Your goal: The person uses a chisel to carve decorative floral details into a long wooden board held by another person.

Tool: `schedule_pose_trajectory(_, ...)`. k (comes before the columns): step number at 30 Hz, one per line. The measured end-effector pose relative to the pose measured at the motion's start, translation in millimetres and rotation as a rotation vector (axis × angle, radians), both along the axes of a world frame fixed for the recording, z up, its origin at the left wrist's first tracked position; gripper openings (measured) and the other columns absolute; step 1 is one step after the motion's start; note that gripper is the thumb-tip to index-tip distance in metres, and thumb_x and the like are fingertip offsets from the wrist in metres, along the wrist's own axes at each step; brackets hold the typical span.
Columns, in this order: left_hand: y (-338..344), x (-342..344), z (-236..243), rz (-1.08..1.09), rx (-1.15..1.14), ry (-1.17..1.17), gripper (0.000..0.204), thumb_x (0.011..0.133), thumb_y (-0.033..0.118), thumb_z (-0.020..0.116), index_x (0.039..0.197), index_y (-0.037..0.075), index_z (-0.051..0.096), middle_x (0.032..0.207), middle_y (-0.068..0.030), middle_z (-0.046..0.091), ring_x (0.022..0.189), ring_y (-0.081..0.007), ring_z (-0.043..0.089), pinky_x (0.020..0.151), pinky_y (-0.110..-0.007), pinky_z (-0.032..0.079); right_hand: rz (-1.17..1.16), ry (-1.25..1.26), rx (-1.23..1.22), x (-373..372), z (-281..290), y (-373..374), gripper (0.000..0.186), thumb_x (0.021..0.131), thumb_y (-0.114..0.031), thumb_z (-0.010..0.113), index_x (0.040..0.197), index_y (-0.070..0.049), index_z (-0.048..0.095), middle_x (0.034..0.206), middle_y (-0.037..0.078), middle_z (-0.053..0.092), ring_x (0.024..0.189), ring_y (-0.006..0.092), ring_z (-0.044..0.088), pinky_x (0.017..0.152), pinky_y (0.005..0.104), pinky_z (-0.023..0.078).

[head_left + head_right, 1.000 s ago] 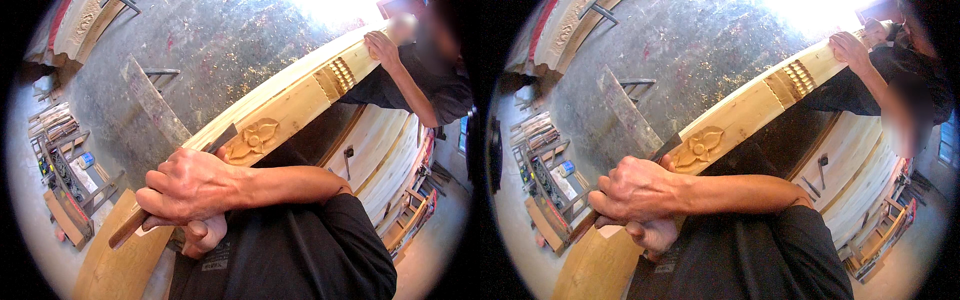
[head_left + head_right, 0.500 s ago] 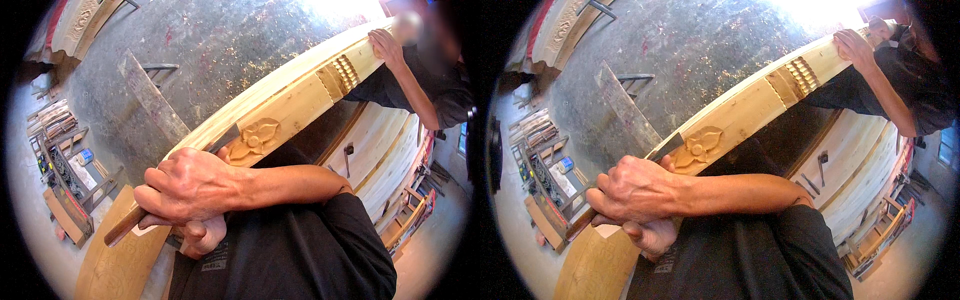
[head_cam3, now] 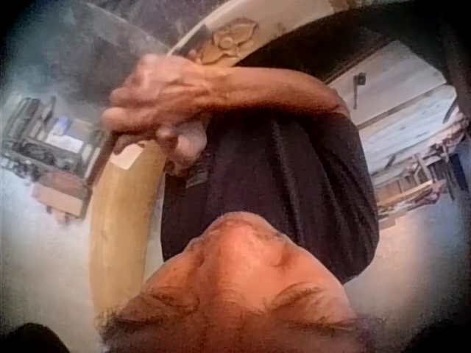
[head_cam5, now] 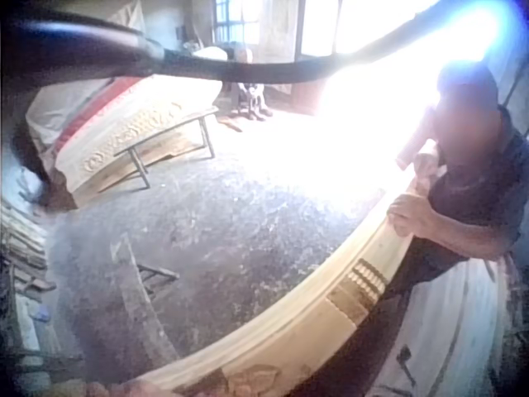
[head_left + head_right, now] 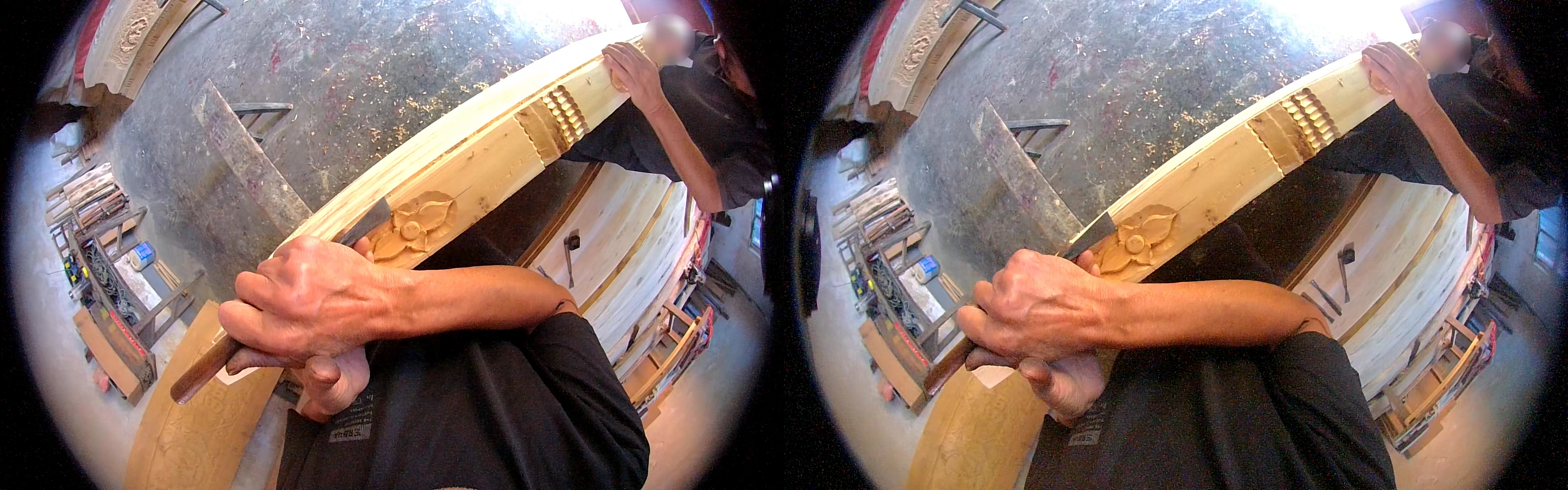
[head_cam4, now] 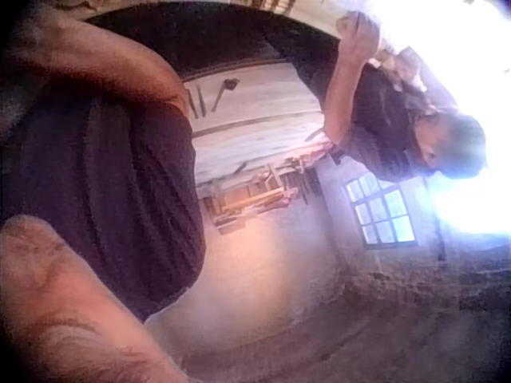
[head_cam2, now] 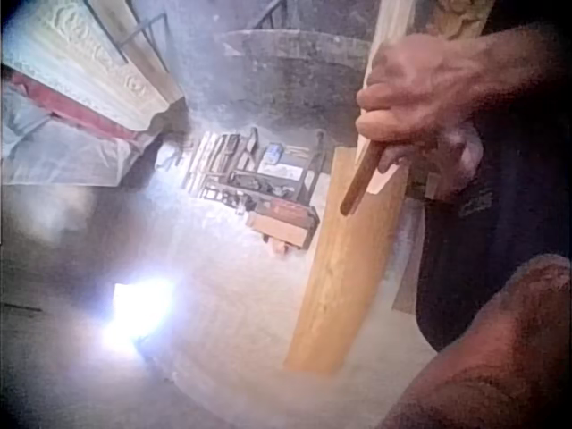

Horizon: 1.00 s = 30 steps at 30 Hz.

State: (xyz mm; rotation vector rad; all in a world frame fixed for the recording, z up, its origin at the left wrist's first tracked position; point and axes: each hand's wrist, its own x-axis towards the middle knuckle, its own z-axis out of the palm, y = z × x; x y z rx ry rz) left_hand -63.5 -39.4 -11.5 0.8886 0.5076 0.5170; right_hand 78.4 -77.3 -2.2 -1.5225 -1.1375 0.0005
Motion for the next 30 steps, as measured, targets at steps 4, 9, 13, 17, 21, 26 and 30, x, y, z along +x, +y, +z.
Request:
schedule_pose_trajectory(4, 0, 2, 0, 0.003, -0.001, 0.007, 0.088, 0.086, 0.056, 0.085, 0.149, 0.014, 0.041, 0.133, -0.01, 0.052, 0.137, -0.0327, 0.053, 0.114, -0.053, 0.048, 0.0, -0.053, -0.017, 0, -5, 2, 0.042, 0.087, -0.047, 0.07, 0.083, -0.011, 0.049, 0.075, 0.007, 0.049, 0.06, 0.0285, 0.058, 0.053, 0.0439, 0.049)
schedule_pose_trajectory(9, 1, 5, 2, 0.007, -0.003, 0.024, 0.089, 0.086, 0.056, 0.085, 0.15, 0.013, 0.04, 0.134, -0.0103, 0.052, 0.136, -0.0333, 0.053, 0.114, -0.053, 0.048, 0.036, -0.027, -0.126, 3, 5, -6, 0.037, 0.087, -0.046, 0.063, 0.094, -0.011, 0.057, 0.078, 0.013, 0.059, 0.067, 0.0357, 0.07, 0.057, 0.0531, 0.057)
schedule_pose_trajectory(13, 0, 5, 5, 0.015, 0.001, 0.027, 0.09, 0.086, 0.056, 0.084, 0.151, 0.013, 0.04, 0.134, -0.0106, 0.052, 0.136, -0.0338, 0.054, 0.115, -0.054, 0.048, 0.058, -0.047, -0.094, 2, -1, -3, 0.037, 0.087, -0.048, 0.061, 0.094, -0.011, 0.055, 0.078, 0.013, 0.058, 0.067, 0.0362, 0.07, 0.056, 0.0527, 0.056)
schedule_pose_trajectory(17, -2, 5, 6, 0.024, -0.004, 0.034, 0.09, 0.086, 0.056, 0.084, 0.151, 0.012, 0.039, 0.135, -0.0108, 0.052, 0.136, -0.0343, 0.054, 0.115, -0.054, 0.048, -0.074, 0.046, -0.103, -13, 3, 0, 0.037, 0.084, -0.051, 0.063, 0.095, -0.016, 0.055, 0.082, 0.013, 0.057, 0.07, 0.0372, 0.068, 0.057, 0.0568, 0.054)
schedule_pose_trajectory(21, -4, 6, 8, 0.025, -0.004, 0.037, 0.091, 0.086, 0.056, 0.084, 0.152, 0.011, 0.039, 0.136, -0.0111, 0.052, 0.135, -0.0348, 0.054, 0.115, -0.054, 0.048, -0.199, 0.107, -0.167, -26, 8, 0, 0.042, 0.079, -0.057, 0.065, 0.098, -0.021, 0.055, 0.085, 0.013, 0.056, 0.073, 0.0388, 0.067, 0.062, 0.0607, 0.054)
schedule_pose_trajectory(26, -5, 8, 10, 0.036, -0.005, 0.046, 0.092, 0.087, 0.056, 0.084, 0.152, 0.011, 0.038, 0.136, -0.0114, 0.052, 0.135, -0.0355, 0.055, 0.115, -0.055, 0.048, -0.138, 0.2, -0.144, -27, 5, 0, 0.048, 0.076, -0.06, 0.067, 0.1, -0.021, 0.053, 0.089, 0.012, 0.056, 0.078, 0.0394, 0.066, 0.064, 0.0636, 0.054)
schedule_pose_trajectory(30, -6, 9, 11, 0.042, -0.005, 0.056, 0.093, 0.087, 0.056, 0.084, 0.153, 0.01, 0.038, 0.137, -0.0116, 0.052, 0.135, -0.036, 0.055, 0.115, -0.055, 0.049, -0.081, 0.161, -0.104, -24, -3, 3, 0.058, 0.08, -0.071, 0.054, 0.094, -0.015, 0.05, 0.086, 0.013, 0.052, 0.072, 0.0395, 0.061, 0.062, 0.0594, 0.05)
